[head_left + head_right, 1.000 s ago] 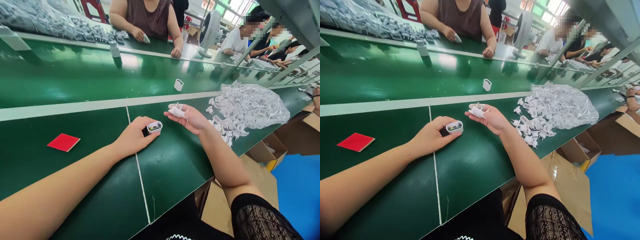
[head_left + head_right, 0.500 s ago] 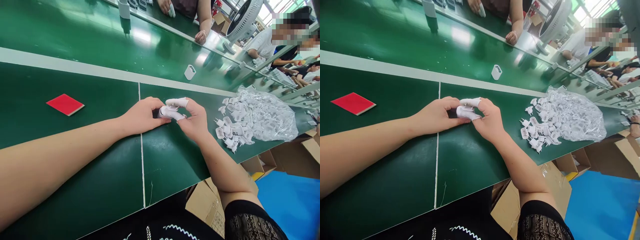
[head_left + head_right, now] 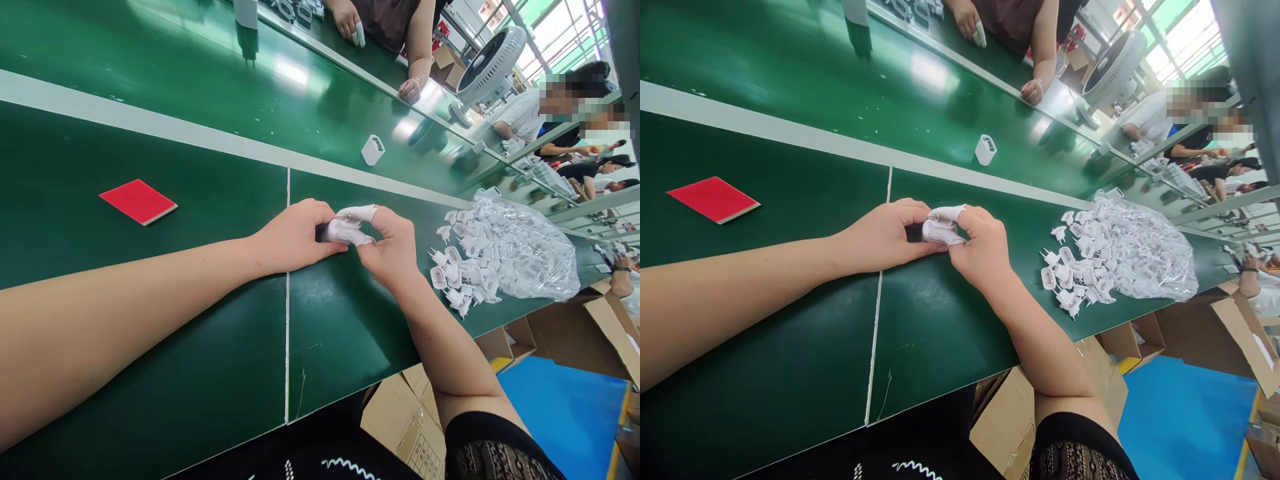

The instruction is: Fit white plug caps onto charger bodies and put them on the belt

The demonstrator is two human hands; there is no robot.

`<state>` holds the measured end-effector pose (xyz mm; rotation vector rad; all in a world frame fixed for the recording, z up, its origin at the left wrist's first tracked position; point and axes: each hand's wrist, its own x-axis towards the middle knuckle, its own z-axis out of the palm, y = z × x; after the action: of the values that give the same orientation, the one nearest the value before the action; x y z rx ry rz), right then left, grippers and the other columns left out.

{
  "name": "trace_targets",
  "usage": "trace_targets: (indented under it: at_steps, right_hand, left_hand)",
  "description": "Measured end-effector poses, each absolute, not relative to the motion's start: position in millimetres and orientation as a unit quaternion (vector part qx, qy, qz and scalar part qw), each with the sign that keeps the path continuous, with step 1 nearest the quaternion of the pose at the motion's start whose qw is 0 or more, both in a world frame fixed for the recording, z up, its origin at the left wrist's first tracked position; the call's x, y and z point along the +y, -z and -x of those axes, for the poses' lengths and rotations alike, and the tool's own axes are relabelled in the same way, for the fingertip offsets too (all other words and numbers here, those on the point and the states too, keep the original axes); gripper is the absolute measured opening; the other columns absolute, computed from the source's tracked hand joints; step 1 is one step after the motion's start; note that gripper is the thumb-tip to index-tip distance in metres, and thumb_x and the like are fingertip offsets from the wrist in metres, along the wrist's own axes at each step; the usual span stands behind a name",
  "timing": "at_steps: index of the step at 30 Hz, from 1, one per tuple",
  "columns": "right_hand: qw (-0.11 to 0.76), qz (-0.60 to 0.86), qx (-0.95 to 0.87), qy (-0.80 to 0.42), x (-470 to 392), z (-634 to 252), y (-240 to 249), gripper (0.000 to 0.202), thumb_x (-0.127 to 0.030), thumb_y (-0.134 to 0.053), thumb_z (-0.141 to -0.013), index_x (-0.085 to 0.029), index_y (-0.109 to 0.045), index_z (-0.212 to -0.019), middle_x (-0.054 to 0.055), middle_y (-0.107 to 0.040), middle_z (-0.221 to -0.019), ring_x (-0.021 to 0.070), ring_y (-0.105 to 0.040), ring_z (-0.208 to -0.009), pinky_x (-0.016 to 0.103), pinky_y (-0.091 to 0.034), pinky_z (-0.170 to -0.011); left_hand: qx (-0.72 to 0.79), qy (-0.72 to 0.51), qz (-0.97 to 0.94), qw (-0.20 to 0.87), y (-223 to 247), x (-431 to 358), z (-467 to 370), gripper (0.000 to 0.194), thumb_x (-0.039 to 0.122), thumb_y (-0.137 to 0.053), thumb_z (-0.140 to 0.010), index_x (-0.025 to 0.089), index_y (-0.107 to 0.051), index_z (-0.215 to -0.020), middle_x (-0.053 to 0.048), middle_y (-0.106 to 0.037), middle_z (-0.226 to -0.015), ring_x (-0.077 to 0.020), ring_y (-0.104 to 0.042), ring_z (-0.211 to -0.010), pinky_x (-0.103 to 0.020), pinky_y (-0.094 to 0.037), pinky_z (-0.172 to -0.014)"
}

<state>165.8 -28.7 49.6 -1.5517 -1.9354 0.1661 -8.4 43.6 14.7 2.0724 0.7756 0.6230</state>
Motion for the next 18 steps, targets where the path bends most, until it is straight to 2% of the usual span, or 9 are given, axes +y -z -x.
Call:
trace_targets:
  at_steps: [3, 7, 11, 13, 15, 18]
  right_hand:
    - [0.314, 0.583, -0.747, -0.059, -26, -167, -53, 0.031, -0.011, -0.056, -0.079, -0.026, -0.076, -0.099, -0.001, -0.076, -0.090, 0.0195, -0.069, -0.086, 0.040, -0.057, -0.095]
    - [0.285, 0.583, -0.760, -0.025, -25, -165, -53, 0.032, -0.011, -0.055, -0.076, -0.028, -0.075, -0.094, -0.004, -0.073, -0.082, 0.0178, -0.067, -0.077, 0.048, -0.046, -0.116]
    - [0.292, 0.619, -0.729, -0.014, -29, -159, -47, 0.034, -0.011, -0.054, -0.078, -0.029, -0.074, -0.100, -0.004, -0.075, -0.086, 0.0179, -0.070, -0.086, 0.049, -0.038, -0.123]
    - [0.308, 0.630, -0.712, -0.014, -31, -156, -44, 0.034, -0.011, -0.056, -0.080, -0.028, -0.074, -0.102, -0.004, -0.076, -0.087, 0.0180, -0.071, -0.090, 0.048, -0.037, -0.124]
    - [0.333, 0.646, -0.686, -0.039, -31, -155, -42, 0.036, -0.012, -0.059, -0.079, -0.027, -0.074, -0.108, -0.004, -0.077, -0.090, 0.0179, -0.072, -0.090, 0.045, -0.042, -0.120]
    - [0.370, 0.663, -0.640, -0.112, -32, -155, -40, 0.051, -0.017, -0.065, -0.079, -0.027, -0.065, -0.129, -0.003, -0.079, -0.099, 0.0176, -0.074, -0.090, 0.037, -0.056, -0.100]
  left_hand:
    - [0.317, -0.255, -0.819, 0.405, -13, 43, 8, 0.029, 0.047, -0.071, -0.078, 0.020, -0.070, -0.088, -0.003, -0.066, -0.092, -0.0269, -0.062, -0.096, -0.035, -0.048, -0.078]
    - [0.327, -0.253, -0.819, 0.398, -13, 43, 7, 0.028, 0.045, -0.072, -0.077, 0.019, -0.069, -0.086, -0.003, -0.065, -0.089, -0.0268, -0.061, -0.094, -0.035, -0.048, -0.078]
    - [0.324, -0.254, -0.827, 0.383, -14, 42, 6, 0.027, 0.045, -0.071, -0.076, 0.019, -0.068, -0.082, -0.003, -0.064, -0.084, -0.0264, -0.061, -0.089, -0.035, -0.048, -0.075]
    - [0.322, -0.257, -0.830, 0.376, -14, 40, 5, 0.027, 0.045, -0.068, -0.076, 0.019, -0.068, -0.084, -0.004, -0.066, -0.086, -0.0273, -0.061, -0.090, -0.036, -0.048, -0.077]
    - [0.323, -0.268, -0.827, 0.375, -15, 38, 4, 0.032, 0.045, -0.066, -0.078, 0.019, -0.071, -0.097, -0.005, -0.070, -0.095, -0.0280, -0.062, -0.093, -0.038, -0.049, -0.081]
    - [0.330, -0.271, -0.826, 0.368, -15, 35, 5, 0.042, 0.047, -0.064, -0.080, 0.019, -0.070, -0.112, -0.007, -0.072, -0.104, -0.0287, -0.062, -0.094, -0.040, -0.049, -0.083]
